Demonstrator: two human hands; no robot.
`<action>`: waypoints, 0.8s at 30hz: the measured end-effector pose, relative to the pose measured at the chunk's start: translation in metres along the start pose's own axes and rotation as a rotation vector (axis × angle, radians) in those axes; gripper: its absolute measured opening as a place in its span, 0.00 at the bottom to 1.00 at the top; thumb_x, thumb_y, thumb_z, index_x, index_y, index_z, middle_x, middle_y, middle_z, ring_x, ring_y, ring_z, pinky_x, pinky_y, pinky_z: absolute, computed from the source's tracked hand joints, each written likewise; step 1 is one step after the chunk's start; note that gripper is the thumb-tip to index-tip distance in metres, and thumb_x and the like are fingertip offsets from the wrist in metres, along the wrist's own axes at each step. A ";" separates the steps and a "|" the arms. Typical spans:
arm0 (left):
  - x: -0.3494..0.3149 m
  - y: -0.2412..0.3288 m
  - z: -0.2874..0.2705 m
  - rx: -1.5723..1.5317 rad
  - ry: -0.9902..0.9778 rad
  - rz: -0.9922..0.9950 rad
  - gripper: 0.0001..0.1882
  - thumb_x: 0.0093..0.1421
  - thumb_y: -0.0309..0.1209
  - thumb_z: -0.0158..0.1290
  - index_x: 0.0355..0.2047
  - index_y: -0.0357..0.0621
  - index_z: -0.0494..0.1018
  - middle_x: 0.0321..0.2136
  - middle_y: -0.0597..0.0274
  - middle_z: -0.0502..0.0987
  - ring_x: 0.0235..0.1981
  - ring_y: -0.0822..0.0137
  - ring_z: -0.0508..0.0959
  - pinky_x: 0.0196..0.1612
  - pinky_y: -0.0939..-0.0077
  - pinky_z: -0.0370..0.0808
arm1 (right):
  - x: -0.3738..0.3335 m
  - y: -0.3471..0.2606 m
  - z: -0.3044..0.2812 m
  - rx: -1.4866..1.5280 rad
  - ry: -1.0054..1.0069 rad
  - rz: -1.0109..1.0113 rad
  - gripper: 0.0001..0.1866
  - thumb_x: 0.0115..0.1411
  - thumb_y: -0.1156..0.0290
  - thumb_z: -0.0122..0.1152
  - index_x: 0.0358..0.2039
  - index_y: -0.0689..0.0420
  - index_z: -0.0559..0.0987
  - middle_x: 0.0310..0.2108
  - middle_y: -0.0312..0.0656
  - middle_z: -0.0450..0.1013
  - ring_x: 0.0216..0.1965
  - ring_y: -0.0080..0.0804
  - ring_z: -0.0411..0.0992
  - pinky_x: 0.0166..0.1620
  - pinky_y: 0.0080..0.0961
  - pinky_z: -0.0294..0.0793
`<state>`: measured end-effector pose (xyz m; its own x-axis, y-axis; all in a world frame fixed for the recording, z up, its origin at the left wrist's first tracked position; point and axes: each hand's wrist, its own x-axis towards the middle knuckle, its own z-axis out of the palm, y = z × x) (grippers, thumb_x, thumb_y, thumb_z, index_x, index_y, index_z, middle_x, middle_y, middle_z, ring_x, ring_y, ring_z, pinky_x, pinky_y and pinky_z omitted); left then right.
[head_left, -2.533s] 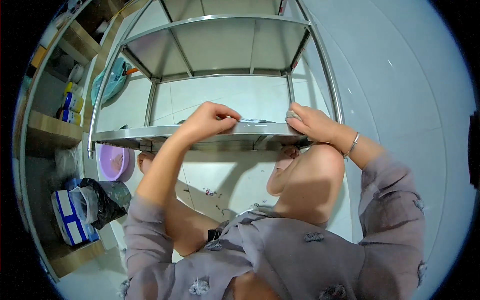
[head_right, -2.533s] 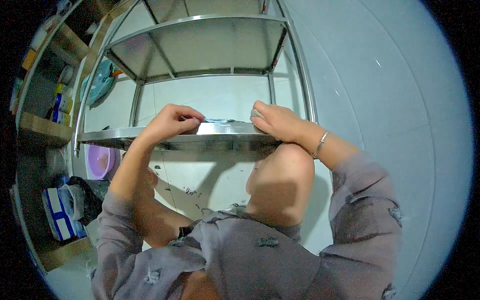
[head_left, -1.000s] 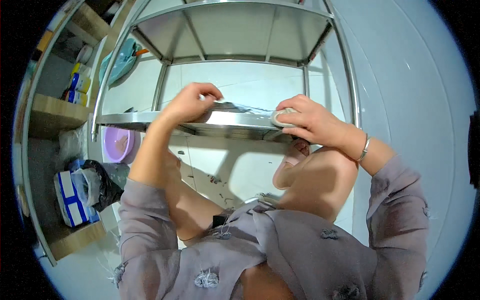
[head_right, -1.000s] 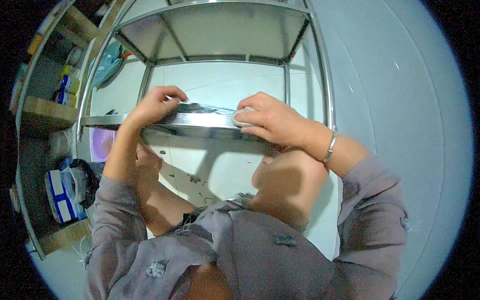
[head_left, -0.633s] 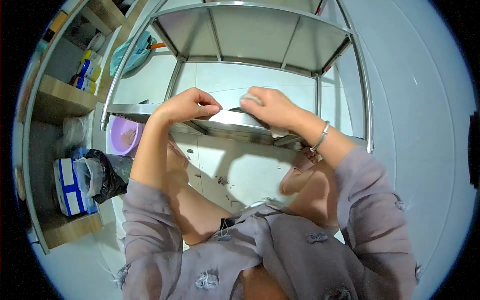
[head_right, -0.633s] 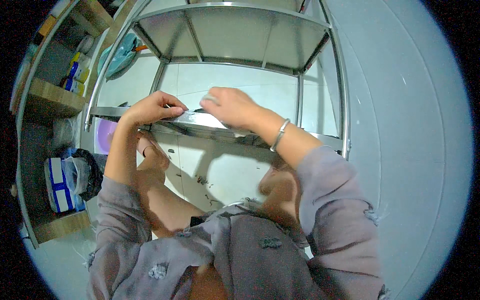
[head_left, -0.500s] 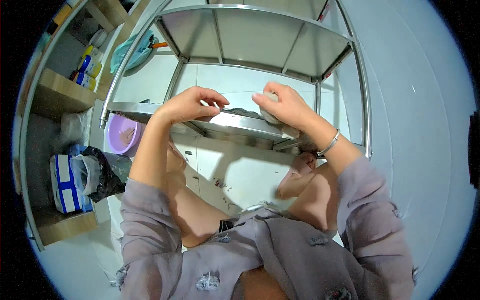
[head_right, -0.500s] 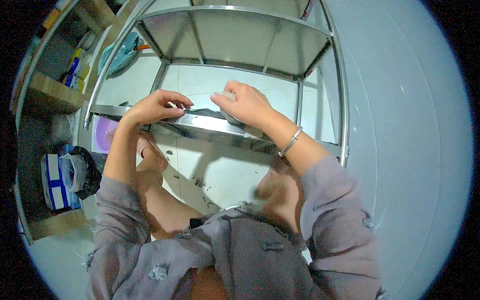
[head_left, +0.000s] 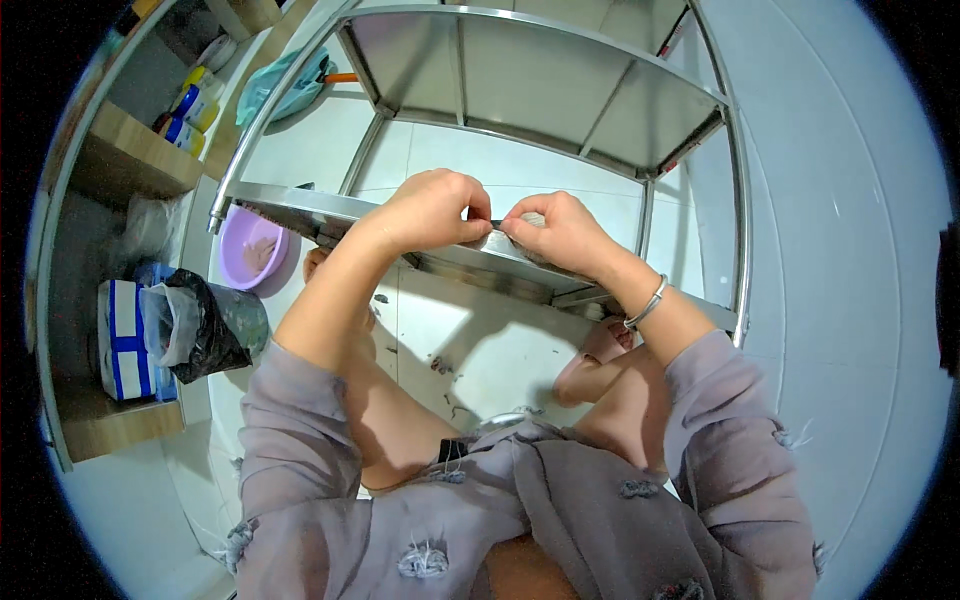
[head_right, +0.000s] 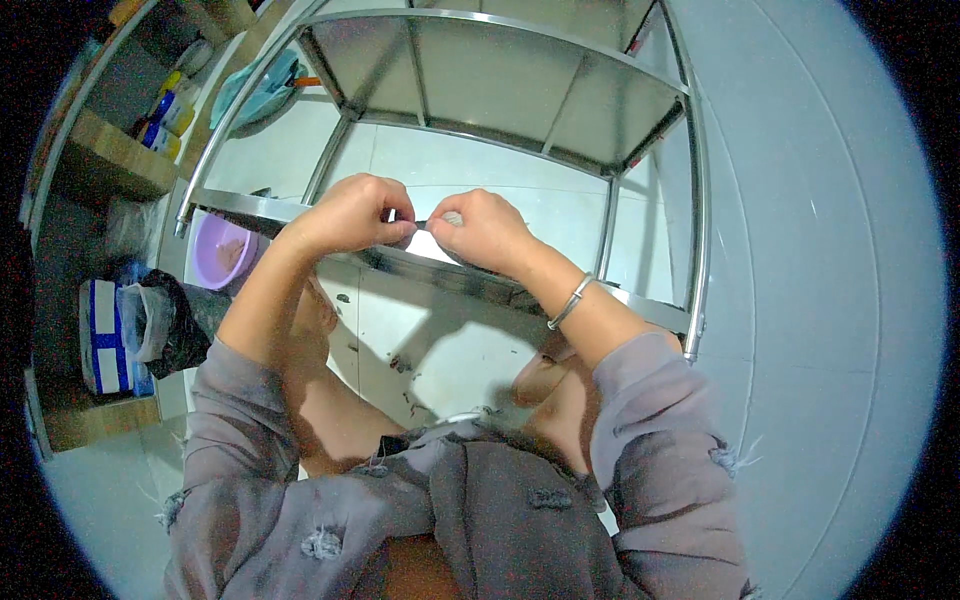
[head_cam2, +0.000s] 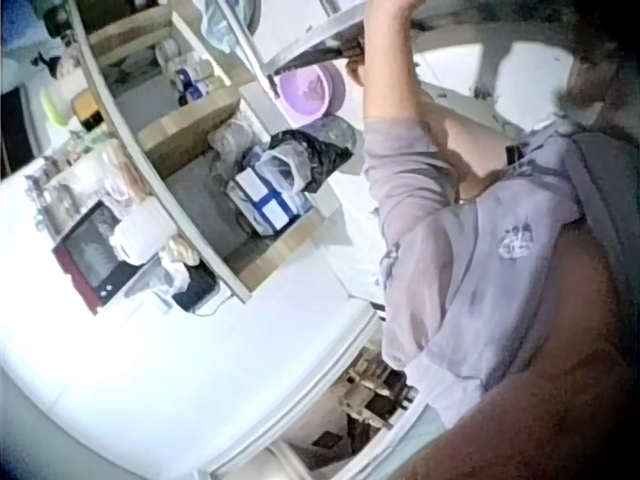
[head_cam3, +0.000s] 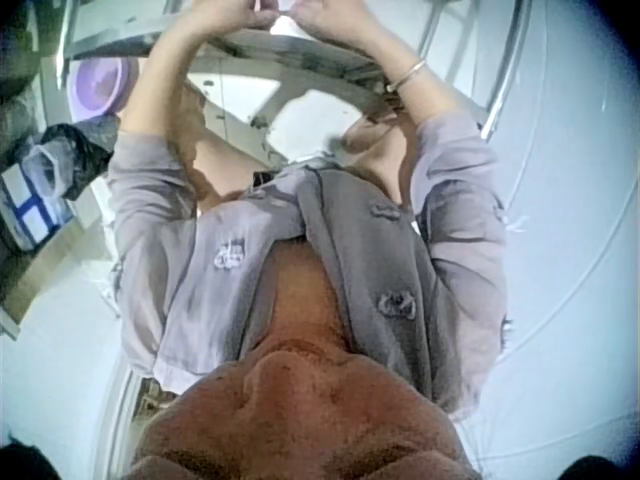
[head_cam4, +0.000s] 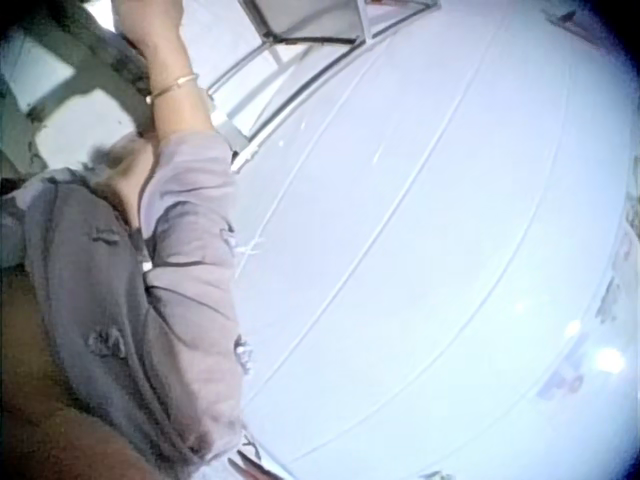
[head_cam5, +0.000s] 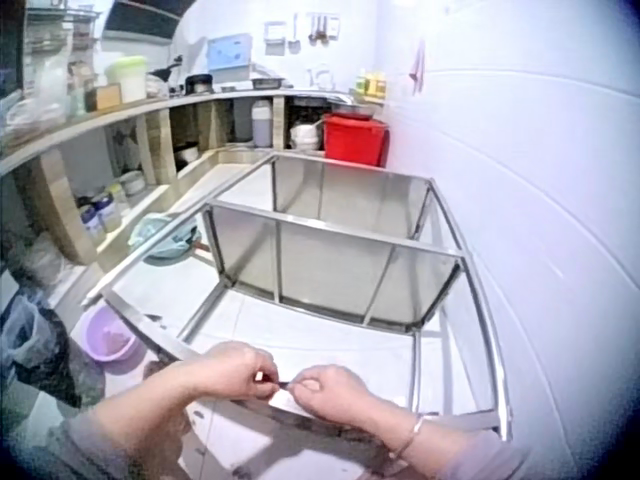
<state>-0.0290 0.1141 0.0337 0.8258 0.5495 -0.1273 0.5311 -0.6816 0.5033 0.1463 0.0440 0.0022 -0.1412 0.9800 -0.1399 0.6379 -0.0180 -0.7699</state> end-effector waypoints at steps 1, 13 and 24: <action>0.000 -0.002 0.001 0.001 -0.003 0.002 0.08 0.45 0.34 0.54 0.22 0.43 0.75 0.20 0.58 0.75 0.25 0.60 0.73 0.30 0.69 0.69 | 0.000 0.001 0.001 0.019 0.001 -0.015 0.13 0.49 0.62 0.53 0.27 0.59 0.78 0.18 0.43 0.71 0.22 0.27 0.67 0.32 0.23 0.67; -0.004 -0.005 0.015 -0.086 0.107 0.186 0.05 0.47 0.28 0.54 0.24 0.40 0.72 0.22 0.58 0.72 0.24 0.61 0.72 0.28 0.72 0.67 | 0.000 0.005 0.002 0.038 0.037 -0.040 0.12 0.49 0.63 0.52 0.27 0.59 0.77 0.18 0.42 0.71 0.22 0.25 0.65 0.30 0.21 0.67; -0.025 -0.022 0.017 -0.345 0.388 0.108 0.03 0.52 0.23 0.48 0.23 0.40 0.66 0.25 0.64 0.71 0.27 0.72 0.69 0.31 0.79 0.65 | -0.003 0.002 0.000 0.071 0.027 0.008 0.15 0.47 0.57 0.50 0.27 0.55 0.78 0.22 0.51 0.72 0.26 0.45 0.71 0.33 0.31 0.69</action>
<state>-0.0574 0.1069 0.0113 0.7069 0.6677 0.2334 0.2993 -0.5813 0.7566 0.1484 0.0411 0.0014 -0.1147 0.9848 -0.1303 0.5834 -0.0394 -0.8112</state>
